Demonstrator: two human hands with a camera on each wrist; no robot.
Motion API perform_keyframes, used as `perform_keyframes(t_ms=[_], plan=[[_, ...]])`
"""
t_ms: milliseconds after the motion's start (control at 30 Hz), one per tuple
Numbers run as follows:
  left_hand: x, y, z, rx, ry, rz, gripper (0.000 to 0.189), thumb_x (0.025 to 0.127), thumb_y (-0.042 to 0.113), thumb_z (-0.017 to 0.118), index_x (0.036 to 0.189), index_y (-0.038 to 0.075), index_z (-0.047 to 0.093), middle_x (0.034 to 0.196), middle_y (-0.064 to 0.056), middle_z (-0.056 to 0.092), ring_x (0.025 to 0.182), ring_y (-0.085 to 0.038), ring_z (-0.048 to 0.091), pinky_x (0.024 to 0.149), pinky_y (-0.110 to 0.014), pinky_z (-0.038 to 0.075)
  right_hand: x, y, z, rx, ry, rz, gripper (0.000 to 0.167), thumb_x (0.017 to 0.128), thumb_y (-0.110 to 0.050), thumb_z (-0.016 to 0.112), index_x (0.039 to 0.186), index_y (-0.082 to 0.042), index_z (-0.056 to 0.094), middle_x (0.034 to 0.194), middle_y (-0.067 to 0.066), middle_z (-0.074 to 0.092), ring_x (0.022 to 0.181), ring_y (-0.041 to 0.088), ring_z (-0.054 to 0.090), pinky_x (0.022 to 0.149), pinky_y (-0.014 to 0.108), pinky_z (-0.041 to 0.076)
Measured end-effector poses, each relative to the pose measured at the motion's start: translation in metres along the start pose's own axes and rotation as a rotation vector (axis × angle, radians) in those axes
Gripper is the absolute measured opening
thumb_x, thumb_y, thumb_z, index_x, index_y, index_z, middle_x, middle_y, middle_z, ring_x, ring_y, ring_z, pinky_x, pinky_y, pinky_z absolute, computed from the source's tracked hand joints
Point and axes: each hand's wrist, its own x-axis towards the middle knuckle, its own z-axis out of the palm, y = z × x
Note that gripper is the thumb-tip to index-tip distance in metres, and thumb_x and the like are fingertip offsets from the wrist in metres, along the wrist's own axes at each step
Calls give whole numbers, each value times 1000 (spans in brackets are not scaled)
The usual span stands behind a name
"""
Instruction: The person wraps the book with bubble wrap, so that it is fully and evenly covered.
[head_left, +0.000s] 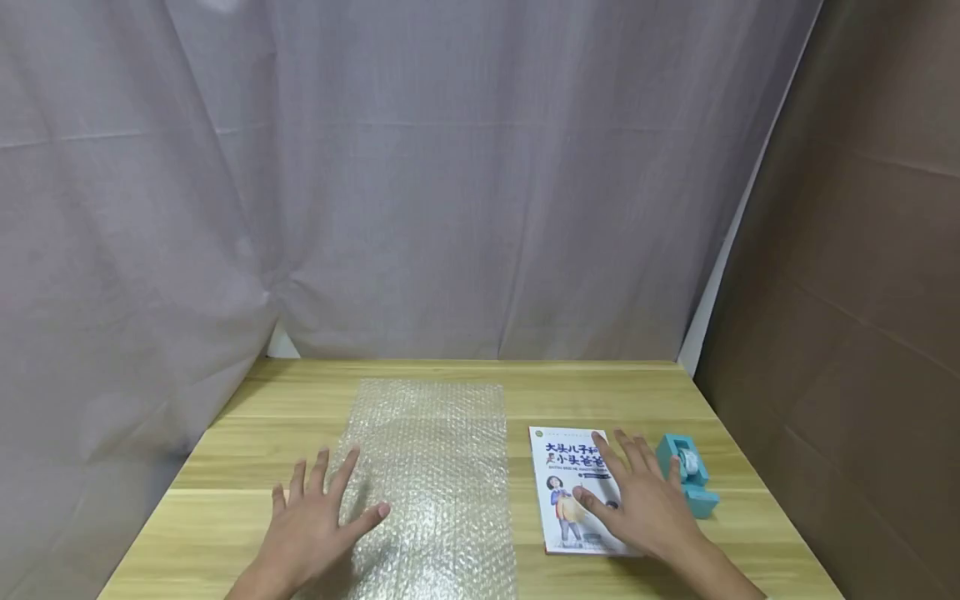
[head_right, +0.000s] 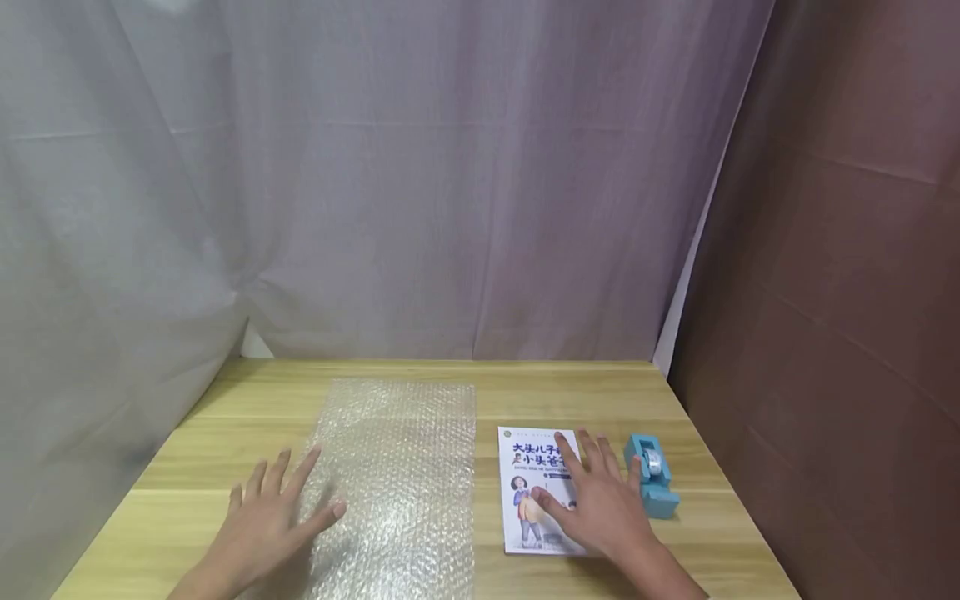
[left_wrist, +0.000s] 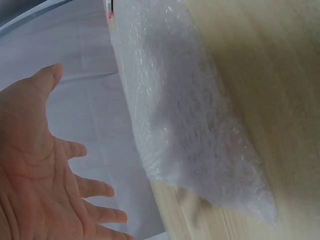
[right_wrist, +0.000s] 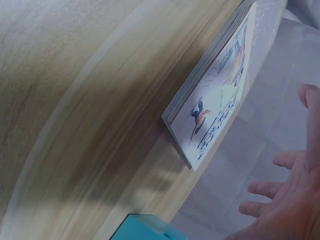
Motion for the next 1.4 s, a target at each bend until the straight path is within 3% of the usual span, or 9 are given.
perform_keyframes(t_ms=[367, 633, 767, 967, 1167, 1400], plan=[[-3, -1, 5, 0, 19, 0, 104, 99, 82, 57, 176, 19, 28, 174, -38, 31, 156, -73, 26, 118, -95, 20, 11, -2, 4, -13, 28, -52, 89, 100, -74, 64, 169, -21, 47, 173, 23, 45, 160, 53, 38, 120, 93, 20], [-7, 2, 7, 5, -44, -22, 106, 100, 83, 54, 176, 14, 28, 175, -39, 26, 158, -71, 25, 118, -94, 22, 22, -4, 7, -3, 7, -106, 86, 101, -72, 63, 170, -22, 46, 174, 21, 45, 161, 51, 40, 122, 93, 16], [-10, 3, 9, 13, -32, -20, 106, 100, 82, 55, 175, 11, 30, 174, -40, 29, 155, -71, 32, 117, -90, 34, 29, -5, 7, 1, 14, -135, 86, 101, -72, 64, 168, -21, 48, 173, 19, 47, 159, 49, 44, 122, 92, 20], [-13, 5, 14, 51, -29, -31, 105, 99, 82, 57, 171, 9, 39, 166, -40, 42, 141, -65, 52, 101, -78, 54, 40, -8, 8, 24, -22, -151, 85, 100, -71, 67, 168, -22, 48, 173, 16, 47, 162, 46, 41, 123, 91, 18], [-18, 4, 23, 60, -8, -27, 101, 97, 81, 62, 166, 8, 49, 158, -39, 52, 128, -56, 61, 85, -66, 62, 48, -12, 9, 48, -17, -200, 82, 100, -64, 71, 166, -19, 52, 173, 16, 48, 161, 46, 43, 121, 92, 19], [-21, 3, 33, 21, -33, -58, 100, 95, 80, 66, 162, 8, 53, 155, -39, 53, 119, -49, 61, 65, -51, 64, 55, -14, 12, 78, -46, -228, 79, 102, -62, 70, 167, -22, 51, 173, 14, 48, 161, 45, 43, 121, 92, 18]])
